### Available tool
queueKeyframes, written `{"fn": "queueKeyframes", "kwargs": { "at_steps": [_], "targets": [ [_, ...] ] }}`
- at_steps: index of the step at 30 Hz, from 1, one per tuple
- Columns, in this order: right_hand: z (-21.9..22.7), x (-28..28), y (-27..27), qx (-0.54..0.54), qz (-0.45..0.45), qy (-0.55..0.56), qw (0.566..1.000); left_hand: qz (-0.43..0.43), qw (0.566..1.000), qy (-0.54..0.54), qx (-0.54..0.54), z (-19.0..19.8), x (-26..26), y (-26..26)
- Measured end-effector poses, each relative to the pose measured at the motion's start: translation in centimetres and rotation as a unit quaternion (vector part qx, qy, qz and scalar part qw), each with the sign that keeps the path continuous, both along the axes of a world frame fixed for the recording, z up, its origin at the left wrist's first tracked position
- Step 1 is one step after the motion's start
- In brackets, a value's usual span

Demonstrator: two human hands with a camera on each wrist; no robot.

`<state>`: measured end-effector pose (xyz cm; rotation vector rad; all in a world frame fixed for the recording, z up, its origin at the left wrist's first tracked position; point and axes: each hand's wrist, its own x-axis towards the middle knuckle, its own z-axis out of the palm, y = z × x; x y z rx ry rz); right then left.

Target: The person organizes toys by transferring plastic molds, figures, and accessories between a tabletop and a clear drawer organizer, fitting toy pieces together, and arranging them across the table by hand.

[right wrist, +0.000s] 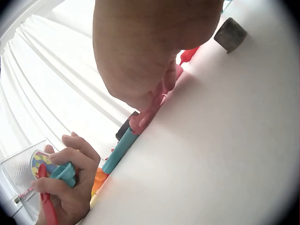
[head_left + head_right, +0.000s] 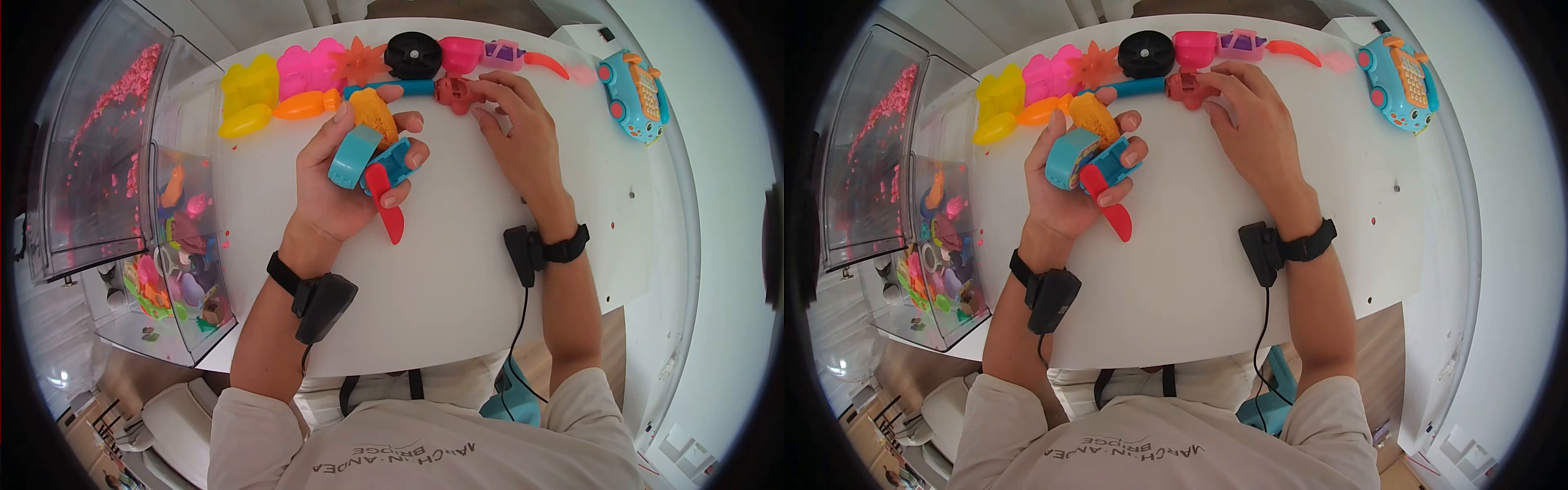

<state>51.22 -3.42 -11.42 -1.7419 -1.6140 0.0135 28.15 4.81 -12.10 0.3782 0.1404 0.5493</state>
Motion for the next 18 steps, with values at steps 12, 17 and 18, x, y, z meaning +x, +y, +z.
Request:
{"fn": "queueKeyframes", "kwargs": {
  "at_steps": [12, 17, 18],
  "targets": [
    [2.8, -2.9, -1.8, -0.028, 0.120, 0.079, 0.989, 0.030, 0.999, 0.001, -0.040, 0.2, 0.1, 0.0],
    [2.9, -4.0, -2.1, -0.064, 0.203, -0.010, 0.977, 0.019, 0.999, -0.023, -0.030, -0.2, -0.1, 0.1],
    [3.0, -4.1, -2.2, -0.081, 0.207, -0.034, 0.975, 0.022, 0.999, -0.028, -0.032, -0.1, -0.1, 0.1]
  ]
}}
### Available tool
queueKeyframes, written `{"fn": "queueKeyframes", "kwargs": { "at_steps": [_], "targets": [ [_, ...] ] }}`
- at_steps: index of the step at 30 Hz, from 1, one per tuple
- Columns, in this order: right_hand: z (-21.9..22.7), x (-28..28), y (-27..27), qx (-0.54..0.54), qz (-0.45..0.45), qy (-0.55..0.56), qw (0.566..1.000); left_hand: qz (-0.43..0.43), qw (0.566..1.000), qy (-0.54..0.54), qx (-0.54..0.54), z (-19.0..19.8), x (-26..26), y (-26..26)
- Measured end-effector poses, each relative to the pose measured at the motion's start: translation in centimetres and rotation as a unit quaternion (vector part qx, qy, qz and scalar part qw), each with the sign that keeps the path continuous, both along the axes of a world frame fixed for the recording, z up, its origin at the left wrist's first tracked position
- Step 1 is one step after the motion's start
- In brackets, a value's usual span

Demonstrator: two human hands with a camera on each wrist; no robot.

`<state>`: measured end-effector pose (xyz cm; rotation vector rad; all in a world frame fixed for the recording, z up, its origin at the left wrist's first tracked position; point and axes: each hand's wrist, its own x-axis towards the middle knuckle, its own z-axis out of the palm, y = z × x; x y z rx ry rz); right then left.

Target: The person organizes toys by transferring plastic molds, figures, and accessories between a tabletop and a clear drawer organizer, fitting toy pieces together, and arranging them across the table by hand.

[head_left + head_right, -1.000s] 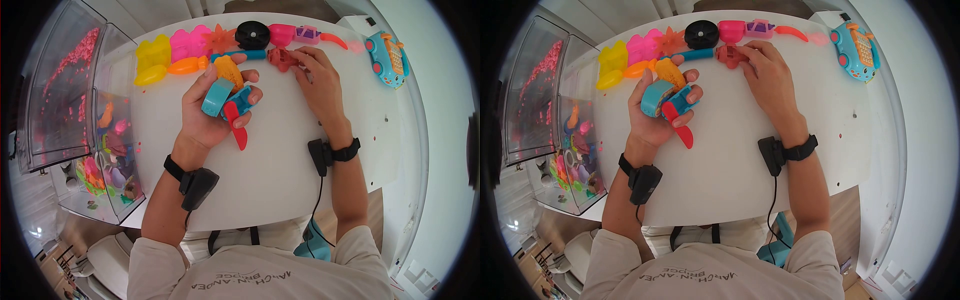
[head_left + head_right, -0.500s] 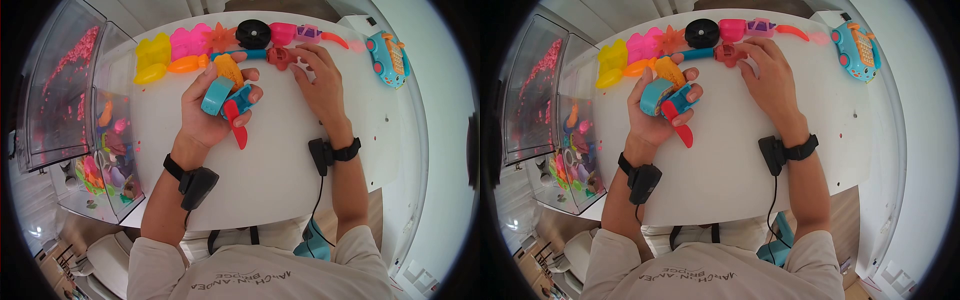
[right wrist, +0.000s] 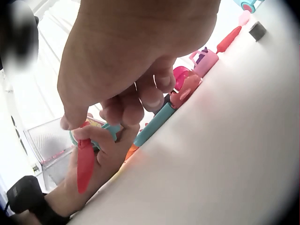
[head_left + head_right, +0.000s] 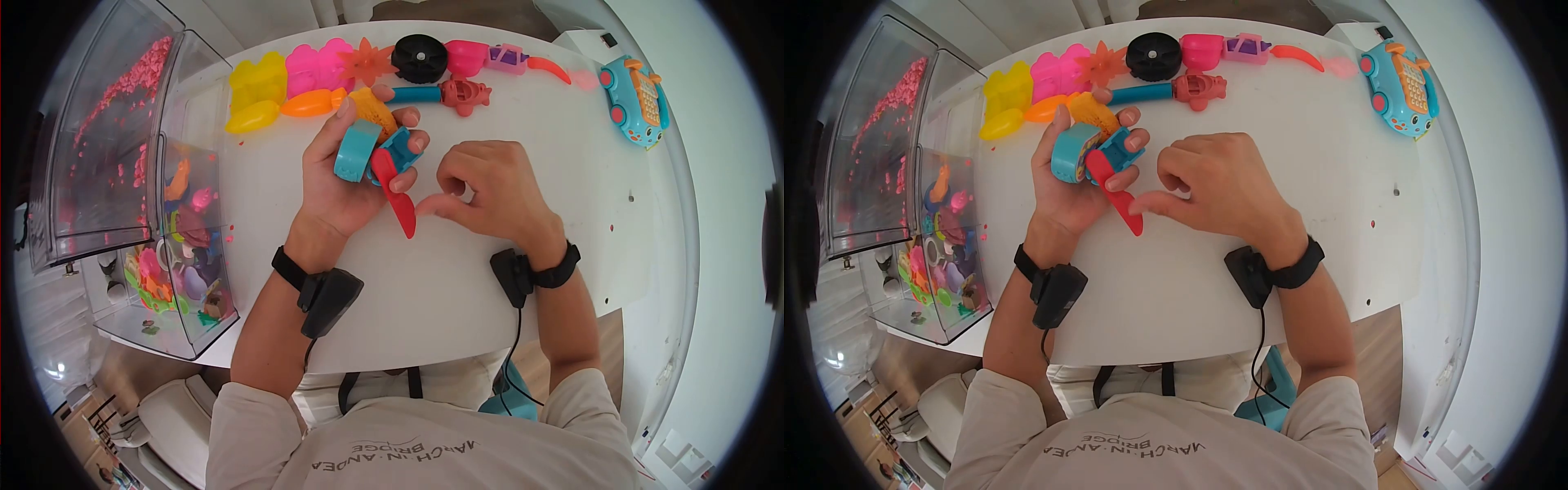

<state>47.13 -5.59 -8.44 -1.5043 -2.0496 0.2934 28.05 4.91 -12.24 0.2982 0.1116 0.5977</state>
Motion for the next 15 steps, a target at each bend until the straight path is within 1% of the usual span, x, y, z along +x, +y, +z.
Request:
{"fn": "queueKeyframes", "kwargs": {
  "at_steps": [1, 3, 4, 5, 6, 7, 8, 9, 10, 13, 15],
  "targets": [
    [0.0, -0.1, -0.1, -0.011, 0.006, -0.027, 1.000, -0.001, 1.000, -0.001, 0.000, -0.1, 0.0, 0.0],
    [0.1, -0.2, -0.2, -0.017, 0.002, -0.035, 0.999, 0.002, 0.999, -0.048, 0.003, -0.4, 0.0, 0.1],
    [0.1, -0.4, -0.2, -0.025, -0.001, -0.043, 0.999, 0.002, 0.999, -0.048, 0.002, -0.5, 0.1, 0.2],
    [0.0, -0.6, -0.2, -0.025, -0.001, -0.043, 0.999, 0.001, 0.997, -0.081, 0.011, -0.5, 0.1, 0.2],
    [-0.1, -0.9, -0.1, -0.012, -0.006, -0.001, 1.000, 0.001, 0.993, -0.113, 0.020, -0.5, 0.1, 0.2],
    [-0.3, -1.3, 0.0, 0.002, -0.011, 0.042, 0.999, 0.004, 0.994, -0.112, 0.021, -0.5, 0.1, 0.0],
    [-0.5, -1.6, 0.1, 0.003, -0.008, 0.044, 0.999, 0.026, 0.994, -0.102, 0.027, -0.3, 0.2, -0.1],
    [-0.6, -1.9, 0.1, -0.027, -0.026, 0.058, 0.998, 0.047, 0.994, -0.092, 0.034, -0.2, 0.3, -0.2],
    [-0.7, -2.0, 0.1, -0.057, -0.044, 0.072, 0.995, 0.048, 0.994, -0.091, 0.035, -0.2, 0.3, -0.2],
    [-0.2, -2.4, 0.0, -0.071, -0.046, 0.101, 0.991, 0.042, 0.993, -0.107, 0.029, -0.3, 0.4, -0.3],
    [0.1, -2.1, -0.1, -0.082, -0.044, 0.107, 0.990, 0.063, 0.996, -0.066, 0.016, 0.0, 0.4, -0.6]
  ]
}}
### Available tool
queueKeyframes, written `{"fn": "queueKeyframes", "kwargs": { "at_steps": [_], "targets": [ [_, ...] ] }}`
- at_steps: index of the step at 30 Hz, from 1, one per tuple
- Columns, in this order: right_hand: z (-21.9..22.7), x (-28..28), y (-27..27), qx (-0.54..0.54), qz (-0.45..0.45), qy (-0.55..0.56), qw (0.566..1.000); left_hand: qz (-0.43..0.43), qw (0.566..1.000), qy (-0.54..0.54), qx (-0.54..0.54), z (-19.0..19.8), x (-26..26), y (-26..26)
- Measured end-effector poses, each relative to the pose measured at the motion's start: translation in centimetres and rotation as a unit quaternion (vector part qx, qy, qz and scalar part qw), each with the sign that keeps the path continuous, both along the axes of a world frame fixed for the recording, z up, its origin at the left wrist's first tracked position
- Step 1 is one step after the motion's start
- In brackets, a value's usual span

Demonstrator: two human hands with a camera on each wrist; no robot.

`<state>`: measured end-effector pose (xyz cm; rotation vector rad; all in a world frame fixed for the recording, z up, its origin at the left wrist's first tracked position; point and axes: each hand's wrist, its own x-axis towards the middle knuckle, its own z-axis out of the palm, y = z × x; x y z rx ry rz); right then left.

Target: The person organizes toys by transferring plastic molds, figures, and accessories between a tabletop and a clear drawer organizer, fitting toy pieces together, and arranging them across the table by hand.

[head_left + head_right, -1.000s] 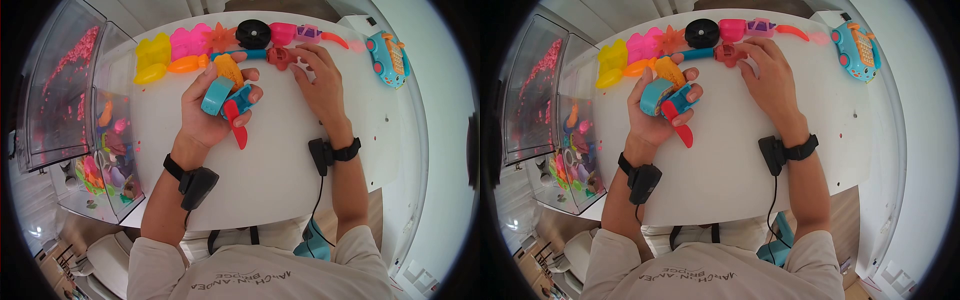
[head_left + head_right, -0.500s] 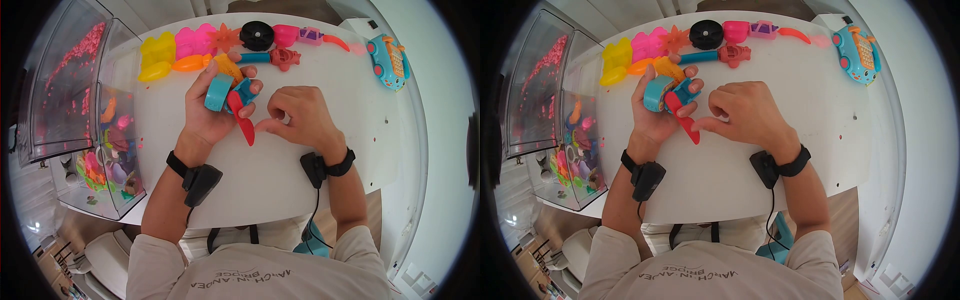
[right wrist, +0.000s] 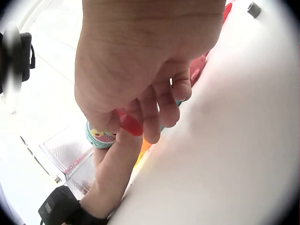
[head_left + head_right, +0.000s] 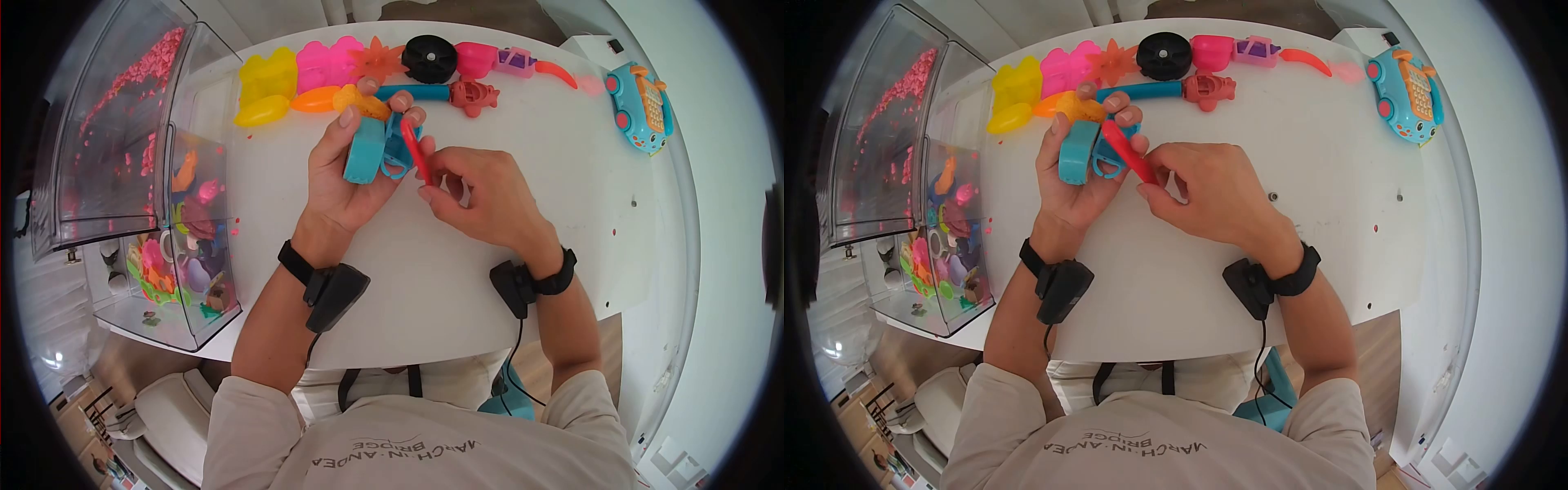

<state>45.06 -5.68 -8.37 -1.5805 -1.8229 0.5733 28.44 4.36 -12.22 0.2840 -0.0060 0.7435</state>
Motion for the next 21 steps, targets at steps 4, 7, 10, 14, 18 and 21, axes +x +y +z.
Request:
{"fn": "queueKeyframes", "kwargs": {
  "at_steps": [4, 7, 10, 14, 18, 21],
  "targets": [
    [0.3, 1.4, -0.1, 0.046, 0.009, 0.040, 0.998, 0.014, 0.999, 0.013, -0.031, 0.2, -0.1, 0.0],
    [0.5, 2.3, 0.2, 0.086, -0.095, 0.013, 0.992, -0.013, 0.999, -0.051, 0.010, -1.1, -0.9, 0.8],
    [0.1, 2.5, 0.6, 0.097, -0.129, -0.124, 0.979, -0.052, 0.986, -0.151, 0.040, -1.3, -1.1, 1.4],
    [-1.4, 1.6, 1.0, 0.134, -0.088, -0.208, 0.965, -0.105, 0.959, -0.248, 0.086, -1.6, -1.0, 1.7],
    [-1.4, 1.4, 0.9, 0.150, -0.078, -0.207, 0.963, -0.120, 0.957, -0.247, 0.096, -1.5, -1.0, 1.7],
    [-1.1, 0.9, 0.4, 0.133, -0.028, -0.235, 0.963, -0.125, 0.969, -0.202, 0.061, -0.7, -1.4, 1.5]
  ]
}}
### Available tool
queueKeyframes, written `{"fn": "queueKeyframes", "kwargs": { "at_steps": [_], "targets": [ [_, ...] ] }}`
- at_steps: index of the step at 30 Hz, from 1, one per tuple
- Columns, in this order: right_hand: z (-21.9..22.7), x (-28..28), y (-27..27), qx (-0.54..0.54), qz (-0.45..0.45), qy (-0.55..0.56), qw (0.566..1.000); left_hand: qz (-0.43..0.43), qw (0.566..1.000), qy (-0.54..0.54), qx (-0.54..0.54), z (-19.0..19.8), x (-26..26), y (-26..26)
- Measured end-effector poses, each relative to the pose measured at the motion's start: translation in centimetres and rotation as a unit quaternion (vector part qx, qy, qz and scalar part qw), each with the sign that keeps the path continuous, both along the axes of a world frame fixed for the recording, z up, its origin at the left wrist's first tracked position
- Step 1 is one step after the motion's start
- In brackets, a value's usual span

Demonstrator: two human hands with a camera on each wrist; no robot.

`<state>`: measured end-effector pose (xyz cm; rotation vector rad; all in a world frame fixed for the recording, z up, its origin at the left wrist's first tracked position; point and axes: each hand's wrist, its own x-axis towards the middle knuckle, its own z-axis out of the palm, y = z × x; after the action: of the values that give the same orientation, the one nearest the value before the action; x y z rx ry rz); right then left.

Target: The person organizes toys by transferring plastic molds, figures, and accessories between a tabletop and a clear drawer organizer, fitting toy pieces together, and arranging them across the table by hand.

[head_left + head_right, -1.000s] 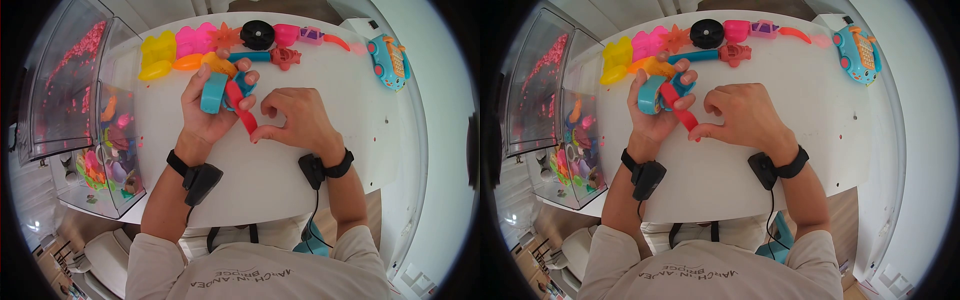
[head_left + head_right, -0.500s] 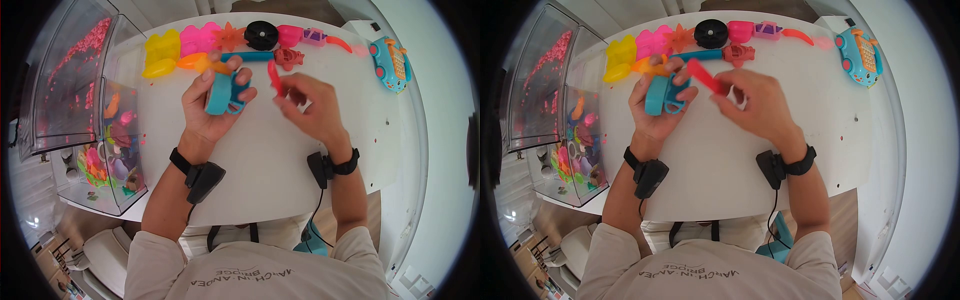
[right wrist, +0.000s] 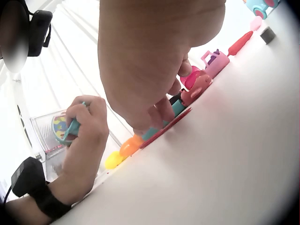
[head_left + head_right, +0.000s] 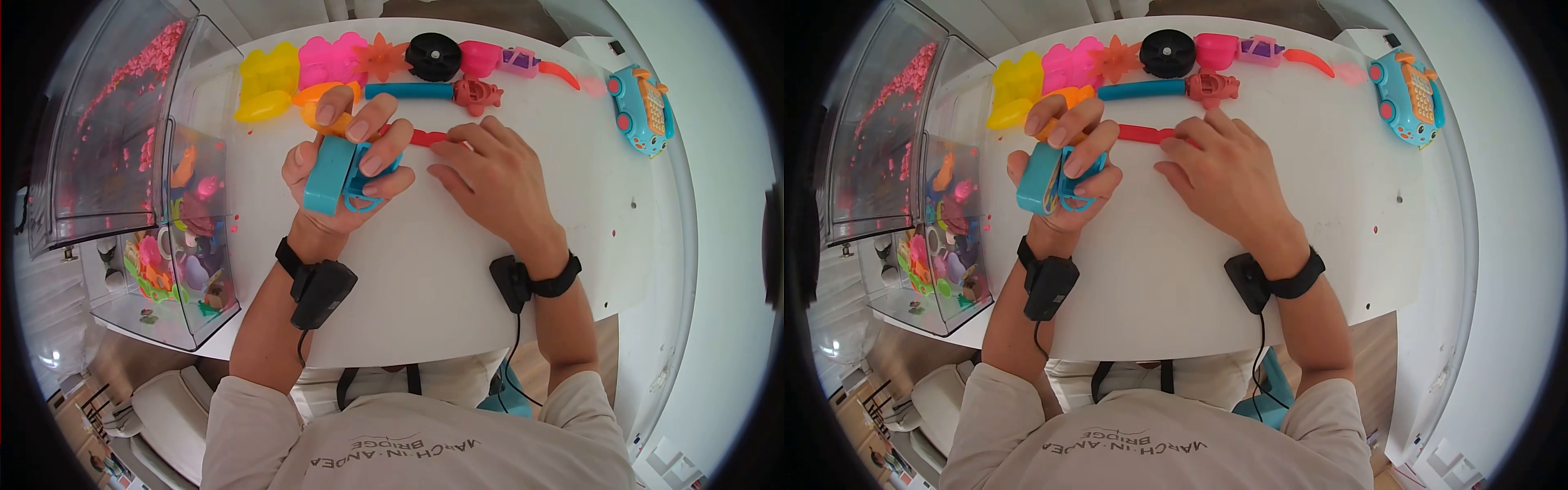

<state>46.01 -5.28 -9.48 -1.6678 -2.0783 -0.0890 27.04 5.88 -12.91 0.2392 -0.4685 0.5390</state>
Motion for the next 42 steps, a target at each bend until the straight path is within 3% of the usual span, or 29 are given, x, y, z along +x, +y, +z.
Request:
{"fn": "queueKeyframes", "kwargs": {
  "at_steps": [26, 42],
  "targets": [
    [-1.0, -1.1, 0.5, -0.020, -0.014, -0.017, 1.000, 0.016, 1.000, 0.019, 0.014, -0.3, 0.2, 0.0],
    [-1.2, -1.5, 0.9, -0.056, 0.061, 0.020, 0.996, 0.010, 1.000, 0.024, 0.003, -0.1, 0.2, 0.1]
  ]
}}
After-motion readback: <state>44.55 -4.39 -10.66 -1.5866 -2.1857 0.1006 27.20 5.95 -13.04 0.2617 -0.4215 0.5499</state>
